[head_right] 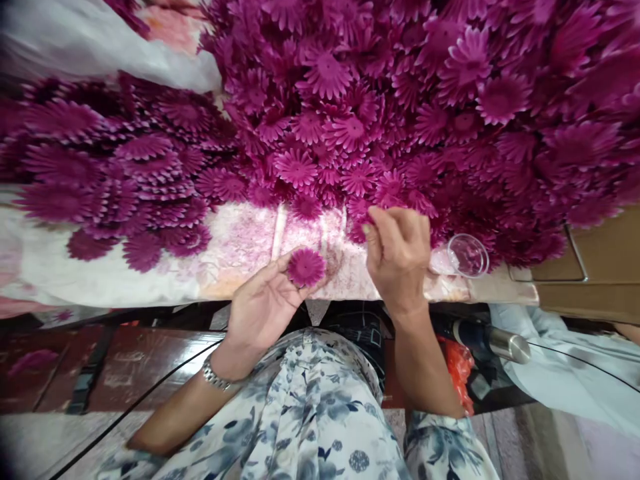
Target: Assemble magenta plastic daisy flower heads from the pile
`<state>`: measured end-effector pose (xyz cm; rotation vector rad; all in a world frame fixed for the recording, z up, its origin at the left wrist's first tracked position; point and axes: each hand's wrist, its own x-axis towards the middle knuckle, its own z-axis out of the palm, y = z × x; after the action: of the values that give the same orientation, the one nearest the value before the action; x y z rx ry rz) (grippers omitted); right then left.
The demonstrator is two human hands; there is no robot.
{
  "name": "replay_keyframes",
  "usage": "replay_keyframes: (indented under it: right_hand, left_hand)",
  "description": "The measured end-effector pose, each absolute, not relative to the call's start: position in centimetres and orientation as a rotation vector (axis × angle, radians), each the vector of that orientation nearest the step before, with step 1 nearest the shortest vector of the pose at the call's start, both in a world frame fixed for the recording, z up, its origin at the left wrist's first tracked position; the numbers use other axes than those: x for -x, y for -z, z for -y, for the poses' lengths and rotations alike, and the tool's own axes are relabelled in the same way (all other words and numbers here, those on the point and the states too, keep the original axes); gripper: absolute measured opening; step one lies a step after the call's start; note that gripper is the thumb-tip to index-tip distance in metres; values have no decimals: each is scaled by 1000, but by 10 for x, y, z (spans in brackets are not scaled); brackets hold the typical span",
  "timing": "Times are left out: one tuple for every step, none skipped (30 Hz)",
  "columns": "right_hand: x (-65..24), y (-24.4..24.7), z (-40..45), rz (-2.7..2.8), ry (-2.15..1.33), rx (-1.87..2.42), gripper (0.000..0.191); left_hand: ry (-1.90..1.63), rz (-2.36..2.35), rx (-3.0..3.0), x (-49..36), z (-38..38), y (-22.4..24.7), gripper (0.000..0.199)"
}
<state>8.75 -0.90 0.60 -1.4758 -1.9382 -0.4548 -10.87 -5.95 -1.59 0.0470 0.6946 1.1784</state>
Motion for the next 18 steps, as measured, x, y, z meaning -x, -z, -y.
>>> replay_keyframes:
  right_hand:
    - [-83, -2, 11, 1956, 442, 1454, 20]
    - [-79, 1, 13, 1958, 436, 1443, 17]
    - [-75, 3, 15, 1943, 432, 1438, 14]
    - [-72, 3, 17, 1922, 416, 1431, 12]
    - [-69, 2, 20, 1913, 370, 1414, 11]
    - [-65, 1, 23, 1925, 286, 1383, 9]
    - [-60, -1, 26, 1960, 173, 1338, 8]
    - [-55, -1, 30, 2006, 43, 1287, 7]
    - [-48, -1, 34, 2053, -83, 1237, 7]
    - [-42, 2, 38, 2088, -178, 1195, 9]
    - [-35, 5, 41, 2106, -237, 1167, 10]
    - [-30, 9, 43, 2110, -269, 1150, 10]
    - [-25, 14, 44, 2103, -286, 1141, 8]
    - [-22, 18, 44, 2087, -300, 1135, 5]
    - [-20, 22, 44, 2070, -315, 1132, 3]
    - [-19, 24, 44, 2055, -330, 1128, 4]
    - [-18, 25, 43, 2045, -338, 1125, 6]
    - [-18, 26, 43, 2039, -333, 1123, 8]
  left_hand:
    - [-1183, -701, -69, 108, 59, 17, 17]
    - [-1189, -723, -92, 108, 59, 18, 17]
    - [-1200, -756, -113, 108, 60, 19, 18]
    - [-1213, -791, -131, 108, 60, 20, 18]
    - [-1221, -823, -150, 108, 60, 21, 19]
    - [-1228, -852, -172, 108, 61, 21, 19]
    - [-1238, -877, -197, 107, 61, 22, 21]
    - [-1242, -895, -221, 107, 61, 22, 23]
    - [-1244, -903, -241, 106, 62, 22, 25]
    - [-1241, -902, -256, 106, 62, 21, 27]
    - [-1236, -893, -266, 106, 62, 21, 28]
    - [-1228, -877, -270, 105, 62, 21, 30]
    - [-1212, -861, -272, 105, 63, 21, 31]
    - [-1200, -852, -275, 105, 63, 21, 32]
    - [-1196, -850, -279, 105, 64, 22, 33]
    - [-1197, -853, -283, 106, 65, 23, 33]
    - [-1200, -860, -287, 106, 65, 24, 33]
    - [-1206, -870, -290, 106, 66, 25, 33]
